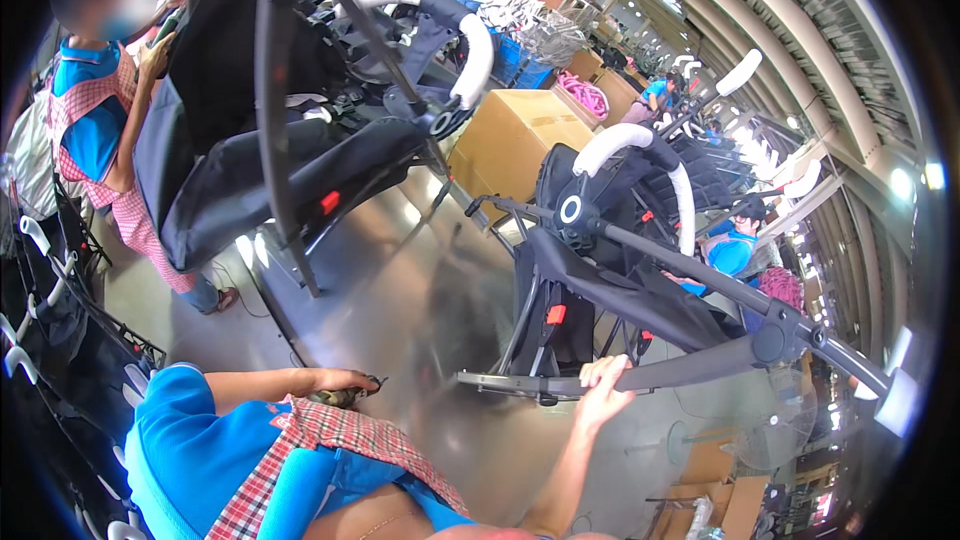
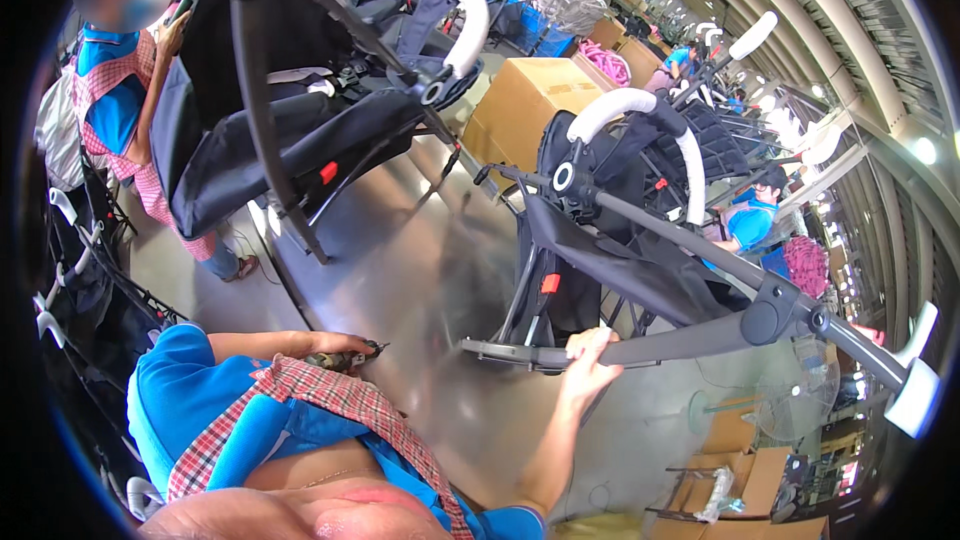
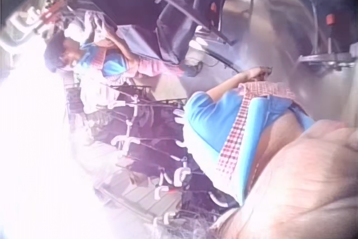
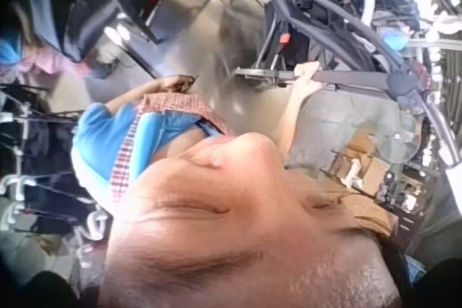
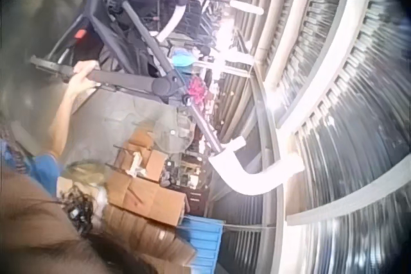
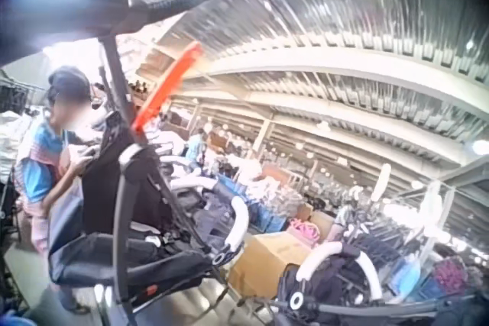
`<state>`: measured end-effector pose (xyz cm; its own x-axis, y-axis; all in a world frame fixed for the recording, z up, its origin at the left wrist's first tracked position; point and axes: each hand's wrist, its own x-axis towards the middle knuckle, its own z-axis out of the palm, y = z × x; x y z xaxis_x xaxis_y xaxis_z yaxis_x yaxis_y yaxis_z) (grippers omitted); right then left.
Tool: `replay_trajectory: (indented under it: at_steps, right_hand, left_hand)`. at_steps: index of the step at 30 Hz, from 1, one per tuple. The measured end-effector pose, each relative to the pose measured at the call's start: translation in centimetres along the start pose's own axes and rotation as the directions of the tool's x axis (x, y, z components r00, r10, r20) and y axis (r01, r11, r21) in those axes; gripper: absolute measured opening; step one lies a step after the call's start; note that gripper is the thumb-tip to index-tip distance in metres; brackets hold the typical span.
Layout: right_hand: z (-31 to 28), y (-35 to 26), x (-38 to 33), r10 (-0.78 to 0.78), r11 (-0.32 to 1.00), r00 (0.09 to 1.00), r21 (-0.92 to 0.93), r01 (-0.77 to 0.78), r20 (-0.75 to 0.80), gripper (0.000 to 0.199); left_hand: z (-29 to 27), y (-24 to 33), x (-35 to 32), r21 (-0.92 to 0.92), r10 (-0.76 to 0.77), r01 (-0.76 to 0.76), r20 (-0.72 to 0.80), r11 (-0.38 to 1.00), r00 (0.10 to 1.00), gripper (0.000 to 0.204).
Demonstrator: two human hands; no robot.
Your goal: The person uses a cordless drill to attach black plastic fasteners to a stroller frame, repeatedly picking fasteners from a table and securing them to the fabric and frame. The person also adjusts the stroller's position and handles the fabric while working.
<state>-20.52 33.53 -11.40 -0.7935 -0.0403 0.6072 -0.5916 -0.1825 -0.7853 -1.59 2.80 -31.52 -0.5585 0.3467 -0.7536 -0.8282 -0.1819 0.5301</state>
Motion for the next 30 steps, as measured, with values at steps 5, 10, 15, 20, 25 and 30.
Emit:
replay_trajectory:
  at_steps: [5, 10, 15, 20, 25, 30]
  right_hand:
    - [10.2, -1.7, -7.3, 0.032, 0.999, 0.997, -0.032, -0.034, -0.069, 0.024]
    - [15.2, -6.7, -9.2, 0.077, 0.917, 0.929, -0.391, 0.076, 0.362, 0.021]
    - [9.9, -10.5, -11.1, 0.169, 0.602, 0.925, -0.779, 0.177, 0.340, 0.045]
    - [0.0, -6.7, -19.0, 0.308, 0.026, 0.911, -0.959, 0.281, 0.275, 0.051]
    - [0.0, -10.1, -21.9, 0.228, 0.278, 0.929, -0.934, 0.223, 0.290, 0.036]
    - [-2.5, -16.1, -23.0, -0.330, 0.302, 0.938, -0.930, 0.210, 0.104, 0.020]
  left_hand:
    - [-3.8, -3.9, -0.9, 0.017, 0.172, -0.172, 0.017, 0.985, 0.985, 0.045]
    - [-3.6, -0.5, -8.1, 0.210, 0.191, -0.193, 0.034, 0.958, 0.981, 0.057]
    - [-5.6, 2.2, -10.3, 0.228, 0.401, -0.391, 0.004, 0.892, 0.916, 0.075]
    - [-3.7, 6.9, -11.4, 0.324, 0.503, -0.491, 0.054, 0.809, 0.863, 0.095]
    - [1.4, 11.4, -10.8, 0.430, 0.528, -0.480, 0.009, 0.765, 0.849, 0.074]
    - [1.1, 14.6, -5.9, 0.533, 0.529, -0.478, 0.065, 0.698, 0.846, 0.065]
